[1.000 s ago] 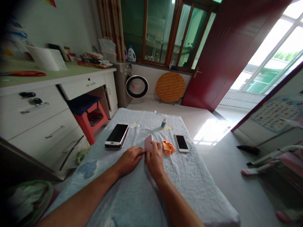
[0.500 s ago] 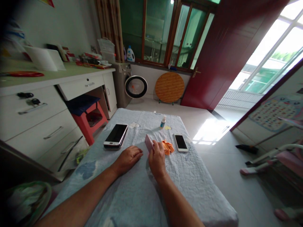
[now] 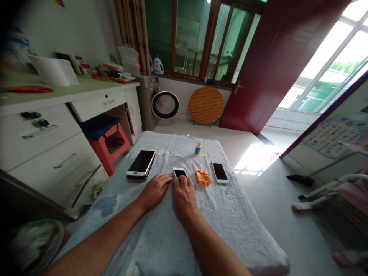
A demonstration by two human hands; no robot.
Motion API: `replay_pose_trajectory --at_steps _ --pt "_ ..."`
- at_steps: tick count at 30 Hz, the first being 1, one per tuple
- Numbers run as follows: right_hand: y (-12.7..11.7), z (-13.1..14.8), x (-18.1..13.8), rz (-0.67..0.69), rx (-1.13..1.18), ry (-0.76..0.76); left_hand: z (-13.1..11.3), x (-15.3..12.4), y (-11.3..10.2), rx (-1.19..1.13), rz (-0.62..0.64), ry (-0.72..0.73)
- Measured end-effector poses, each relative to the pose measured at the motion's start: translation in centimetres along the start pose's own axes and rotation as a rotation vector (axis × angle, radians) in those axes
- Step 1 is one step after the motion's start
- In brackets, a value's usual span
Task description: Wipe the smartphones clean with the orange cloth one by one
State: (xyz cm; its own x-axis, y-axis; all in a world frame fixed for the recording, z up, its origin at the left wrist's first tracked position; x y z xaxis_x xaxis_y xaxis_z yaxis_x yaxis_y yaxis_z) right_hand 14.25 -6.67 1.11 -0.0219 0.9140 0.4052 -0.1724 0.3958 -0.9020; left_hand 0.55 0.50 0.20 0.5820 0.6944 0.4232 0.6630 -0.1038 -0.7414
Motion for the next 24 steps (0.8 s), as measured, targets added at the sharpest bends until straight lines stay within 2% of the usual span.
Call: replay_pose_trajectory --at_steps 8,16,21,24 --pt "0.6 0.4 -0.1 0.030 0.004 -0.025 -0.3 0.0 0.2 0.037 0.078 0.022" --pt "0.2 0.0 0.1 0.066 0.074 -0.016 -0.1 -0.2 0.6 0.071 0.099 0.018" --pt "-0.5 -0.6 0.2 -0.049 0.006 0.150 0.1 -0.4 0.7 0.089 0.120 0.007" --pt "-0.2 -0.7 0.2 -0.005 -0.020 0.226 0.2 -0.4 0.8 0.100 0.123 0.015"
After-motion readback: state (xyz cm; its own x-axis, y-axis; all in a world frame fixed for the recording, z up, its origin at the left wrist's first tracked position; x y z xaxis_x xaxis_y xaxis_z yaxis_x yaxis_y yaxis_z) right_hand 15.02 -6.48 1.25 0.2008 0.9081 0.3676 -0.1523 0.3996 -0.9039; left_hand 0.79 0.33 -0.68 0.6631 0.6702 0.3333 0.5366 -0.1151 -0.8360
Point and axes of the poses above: each hand's wrist, its own x-axis towards the middle knuckle, its own y-axis out of the palm, z = x × y, the point moved 1 cm from there along x, towards the middle knuckle, and after that the axes turned 3 degrees about -z, right-handed, at the moved point
